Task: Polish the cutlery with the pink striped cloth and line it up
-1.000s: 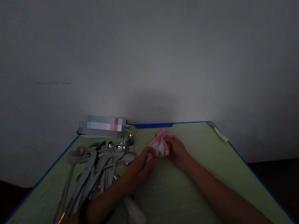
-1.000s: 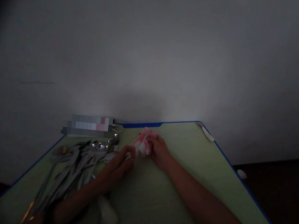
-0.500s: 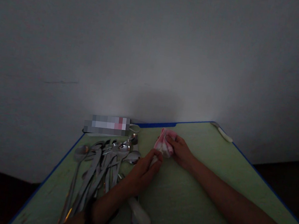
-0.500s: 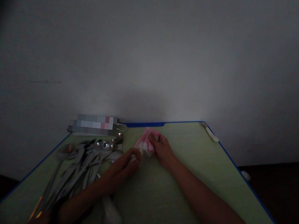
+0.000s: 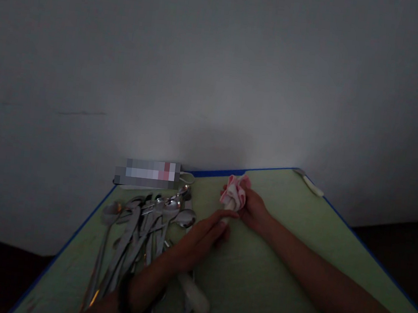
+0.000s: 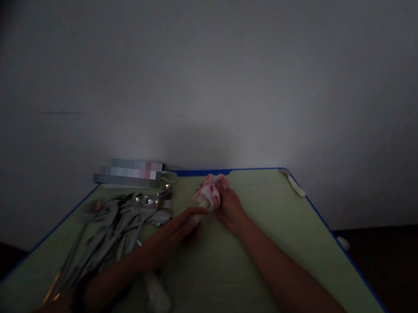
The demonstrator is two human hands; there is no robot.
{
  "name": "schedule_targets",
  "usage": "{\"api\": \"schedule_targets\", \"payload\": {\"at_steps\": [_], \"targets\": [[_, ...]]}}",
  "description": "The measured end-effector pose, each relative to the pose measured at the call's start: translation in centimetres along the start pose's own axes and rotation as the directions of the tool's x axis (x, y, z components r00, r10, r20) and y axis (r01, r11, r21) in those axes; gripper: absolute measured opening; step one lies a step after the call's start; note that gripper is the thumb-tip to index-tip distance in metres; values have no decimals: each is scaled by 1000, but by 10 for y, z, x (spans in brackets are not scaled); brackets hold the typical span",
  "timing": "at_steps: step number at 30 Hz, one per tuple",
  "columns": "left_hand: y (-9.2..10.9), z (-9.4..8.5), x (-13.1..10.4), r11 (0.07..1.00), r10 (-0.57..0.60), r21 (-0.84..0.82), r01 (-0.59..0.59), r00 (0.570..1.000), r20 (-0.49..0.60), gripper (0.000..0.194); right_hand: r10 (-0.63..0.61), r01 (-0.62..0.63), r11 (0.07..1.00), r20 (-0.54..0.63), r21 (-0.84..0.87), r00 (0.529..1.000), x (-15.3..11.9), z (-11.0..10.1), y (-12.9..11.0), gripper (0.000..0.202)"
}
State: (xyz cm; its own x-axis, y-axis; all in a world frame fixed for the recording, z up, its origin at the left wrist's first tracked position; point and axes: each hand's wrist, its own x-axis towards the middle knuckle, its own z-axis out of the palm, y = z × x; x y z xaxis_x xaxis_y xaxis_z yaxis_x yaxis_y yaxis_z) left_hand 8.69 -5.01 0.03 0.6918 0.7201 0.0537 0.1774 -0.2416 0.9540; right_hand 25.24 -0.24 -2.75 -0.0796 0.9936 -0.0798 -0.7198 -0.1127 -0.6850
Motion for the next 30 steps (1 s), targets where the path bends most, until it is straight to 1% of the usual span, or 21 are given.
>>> {"api": "schedule_targets", "payload": {"at_steps": [2,4,6,8,9,12,14,18,21,24,28,30], "targets": [[-3,2,0,1000,16,-5,-16,998,-61,34,15,-13,999,71,-32,997,-1,0,-1,24],[-7,4,1,999,28,-36,-32,993,-118,35,57,-49,997,141,-65,988,-4,0,-3,22],[-10,4,1,994,16,-103,-32,988,-152,34,80,-67,994,172,-84,982,-6,0,-3,23],[-13,3,2,984,-17,-179,-20,979,-203,30,75,-61,994,166,-91,983,-7,1,-2,23],[-13,2,3,976,-40,-215,-15,968,-248,28,67,-53,994,153,-91,986,-8,1,-1,23],[-13,0,6,948,-134,-319,2,910,-392,25,58,-48,995,117,-85,991,-6,2,2,23],[-13,0,9,922,-191,-387,9,879,-437,25,49,-45,998,83,-51,995,-4,2,2,21],[-11,0,10,883,-227,-470,-16,861,-456,24,-27,27,995,-5,99,1000,-1,3,-4,15],[-10,0,8,879,-234,-476,-30,843,-485,21,-53,58,989,-34,135,998,-2,4,-8,13],[-11,0,6,886,-237,-463,-25,835,-497,18,-14,20,993,-54,114,998,-2,1,-5,8],[-13,1,6,907,-237,-420,17,846,-477,18,58,-52,996,-71,73,996,-1,-9,2,10],[-13,1,6,920,-237,-388,45,854,-462,19,82,-76,993,-60,87,995,0,-12,3,11]]}}
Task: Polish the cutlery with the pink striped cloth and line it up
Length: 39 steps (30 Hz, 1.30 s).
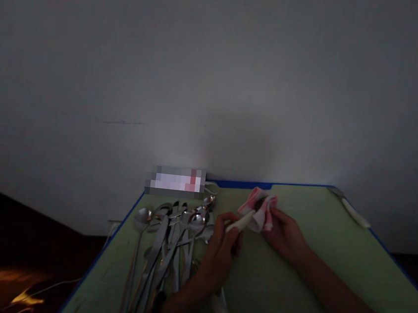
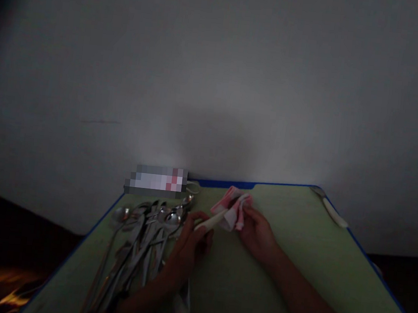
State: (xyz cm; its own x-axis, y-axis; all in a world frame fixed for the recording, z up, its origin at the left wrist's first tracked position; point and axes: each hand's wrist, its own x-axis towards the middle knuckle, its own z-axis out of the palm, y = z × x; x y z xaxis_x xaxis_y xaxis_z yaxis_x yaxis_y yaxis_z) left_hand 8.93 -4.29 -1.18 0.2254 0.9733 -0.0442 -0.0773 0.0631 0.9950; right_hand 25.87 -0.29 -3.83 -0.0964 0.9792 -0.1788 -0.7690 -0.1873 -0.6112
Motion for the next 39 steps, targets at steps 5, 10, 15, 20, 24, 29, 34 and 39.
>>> {"api": "schedule_targets", "payload": {"at_steps": [5,10,15,20,24,29,34,39], "targets": [[5,1,-1,971,-7,239,-23,992,124,20,-17,16,995,9,96,1000,1,6,-5,10],[5,3,-1,905,-107,425,-35,946,307,15,-42,41,999,-9,-31,999,2,8,-3,18],[6,2,2,796,-90,592,-124,944,319,28,-83,85,992,16,-91,996,2,4,-3,15],[9,1,0,746,-84,642,-177,931,354,42,-41,48,995,76,-88,996,2,4,-7,8],[9,1,1,729,-72,657,-191,933,352,44,17,-13,999,132,-29,991,7,2,-8,7],[8,0,2,764,46,592,-256,937,345,38,12,-7,999,153,-33,988,11,2,-5,5],[6,0,2,858,54,464,-220,937,345,34,57,-55,998,146,-15,988,7,8,-3,7],[6,1,3,927,13,360,-102,970,241,34,80,-86,994,89,72,993,6,7,-5,7]]}}
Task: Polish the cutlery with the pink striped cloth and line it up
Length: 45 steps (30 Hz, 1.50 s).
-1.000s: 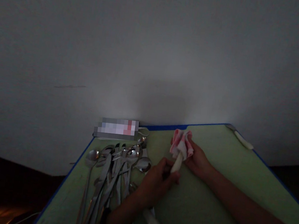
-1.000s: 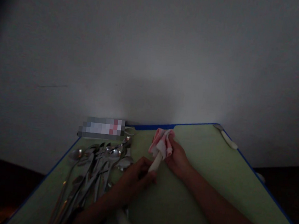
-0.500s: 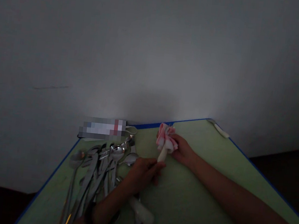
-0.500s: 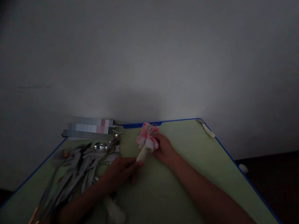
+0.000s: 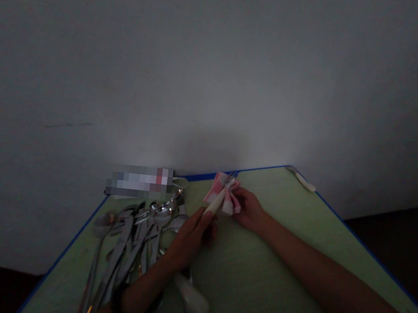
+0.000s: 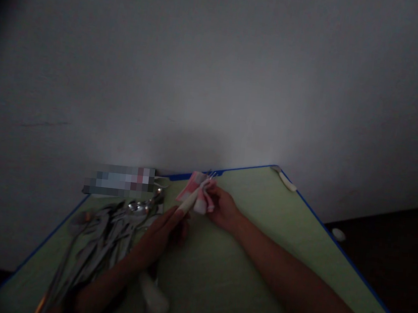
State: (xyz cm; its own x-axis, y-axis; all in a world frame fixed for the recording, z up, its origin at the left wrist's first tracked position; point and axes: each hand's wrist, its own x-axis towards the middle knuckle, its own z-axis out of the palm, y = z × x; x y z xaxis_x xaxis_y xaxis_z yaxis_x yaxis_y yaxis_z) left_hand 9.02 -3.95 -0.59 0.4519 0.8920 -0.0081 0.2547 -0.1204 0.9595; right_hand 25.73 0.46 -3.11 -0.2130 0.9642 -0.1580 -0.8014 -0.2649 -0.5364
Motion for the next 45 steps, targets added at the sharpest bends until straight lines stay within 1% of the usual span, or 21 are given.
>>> {"api": "schedule_targets", "payload": {"at_steps": [2,5,7,9,11,14,17,19,20,22,23,25,27,30,33,35,38,40,42,45], "targets": [[1,0,0,1000,-17,-14,17,1000,-20,33,-41,43,998,-50,39,998,1,-2,-2,7],[2,-1,1,1000,-18,14,18,1000,-26,33,-151,167,978,-129,122,980,1,-2,-7,8],[2,-1,1,998,-5,63,5,1000,-5,32,-204,225,959,-130,172,970,1,0,-10,7],[2,-1,1,989,10,145,-16,999,41,32,-233,247,952,-95,182,968,0,3,-10,3],[2,-1,0,969,21,246,-41,996,83,31,-240,249,959,-83,134,967,1,5,-9,8],[1,-1,-2,930,41,358,-84,991,127,33,-236,236,972,-115,-6,965,3,3,-4,17],[0,-1,-3,907,57,406,-117,986,157,33,-257,240,960,-111,-146,960,4,-3,-1,22],[-2,-2,-2,904,53,412,-114,986,156,32,-271,248,950,-109,-189,956,4,-5,0,22],[-2,-2,-1,905,50,411,-108,988,149,31,-256,234,954,-104,-190,961,3,-6,0,22],[-3,-2,0,908,48,408,-98,990,129,30,-174,161,973,-65,-168,983,1,-5,1,21],[-3,-2,1,908,48,409,-94,991,122,31,-117,112,982,-26,-153,993,0,-4,2,21],[-2,-2,1,908,45,411,-89,992,116,32,-20,29,990,63,-137,998,-4,-1,4,24],[0,-2,2,911,32,405,-72,994,106,35,29,-10,988,117,-152,993,-8,2,6,26],[3,-2,3,910,23,410,-57,996,86,43,60,-34,977,120,-210,991,-13,6,9,26],[4,-2,4,905,28,420,-65,995,92,46,67,-46,973,87,-227,994,-14,8,10,23],[4,-3,3,904,37,420,-75,995,97,44,46,-36,982,50,-186,998,-12,9,10,21],[4,-2,1,885,60,451,-117,989,138,40,-62,60,995,-25,-81,998,-6,7,7,17],[4,-2,0,865,77,478,-151,982,170,38,-115,112,993,-60,-47,992,-3,5,5,16],[4,-1,-1,855,93,489,-170,979,179,38,-122,118,991,-64,-66,990,-3,4,3,15],[3,-1,0,858,100,485,-170,981,167,39,-79,79,988,6,-132,997,-6,3,3,17]]}}
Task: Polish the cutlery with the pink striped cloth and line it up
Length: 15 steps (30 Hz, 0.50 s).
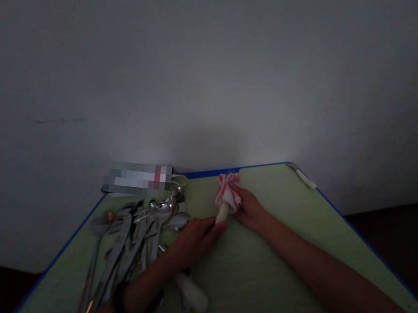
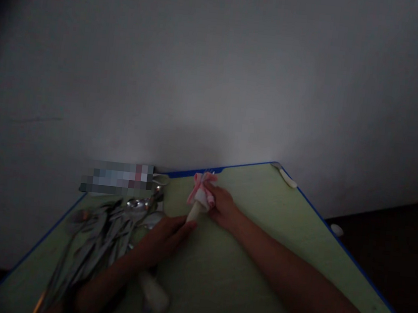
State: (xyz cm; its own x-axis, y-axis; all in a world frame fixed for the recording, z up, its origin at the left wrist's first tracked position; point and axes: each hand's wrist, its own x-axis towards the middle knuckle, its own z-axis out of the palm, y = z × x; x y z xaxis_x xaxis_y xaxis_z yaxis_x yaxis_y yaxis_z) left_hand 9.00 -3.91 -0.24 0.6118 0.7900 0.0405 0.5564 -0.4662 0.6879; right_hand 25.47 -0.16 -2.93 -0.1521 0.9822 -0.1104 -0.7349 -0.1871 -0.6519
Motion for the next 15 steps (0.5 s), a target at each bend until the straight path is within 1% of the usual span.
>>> {"api": "schedule_targets", "payload": {"at_steps": [3,5,7,10,13,15], "targets": [[-2,0,2,999,-40,-31,40,999,-7,43,64,-57,996,104,-70,992,-5,2,1,21],[-3,-1,2,995,-82,-57,81,997,-15,47,90,-75,990,128,-122,988,-8,4,1,22],[-2,-1,2,990,-120,-84,117,993,-23,50,90,-70,985,118,-160,989,-9,5,2,23],[-1,-1,2,980,-145,-144,136,988,-53,47,22,-11,988,69,-155,997,-7,5,4,23],[0,-1,3,960,-162,-253,123,977,-139,41,-36,40,986,29,-159,999,-5,3,7,22],[-1,0,3,921,-198,-373,114,960,-196,37,-36,46,967,43,-252,998,-6,2,7,24]]}}
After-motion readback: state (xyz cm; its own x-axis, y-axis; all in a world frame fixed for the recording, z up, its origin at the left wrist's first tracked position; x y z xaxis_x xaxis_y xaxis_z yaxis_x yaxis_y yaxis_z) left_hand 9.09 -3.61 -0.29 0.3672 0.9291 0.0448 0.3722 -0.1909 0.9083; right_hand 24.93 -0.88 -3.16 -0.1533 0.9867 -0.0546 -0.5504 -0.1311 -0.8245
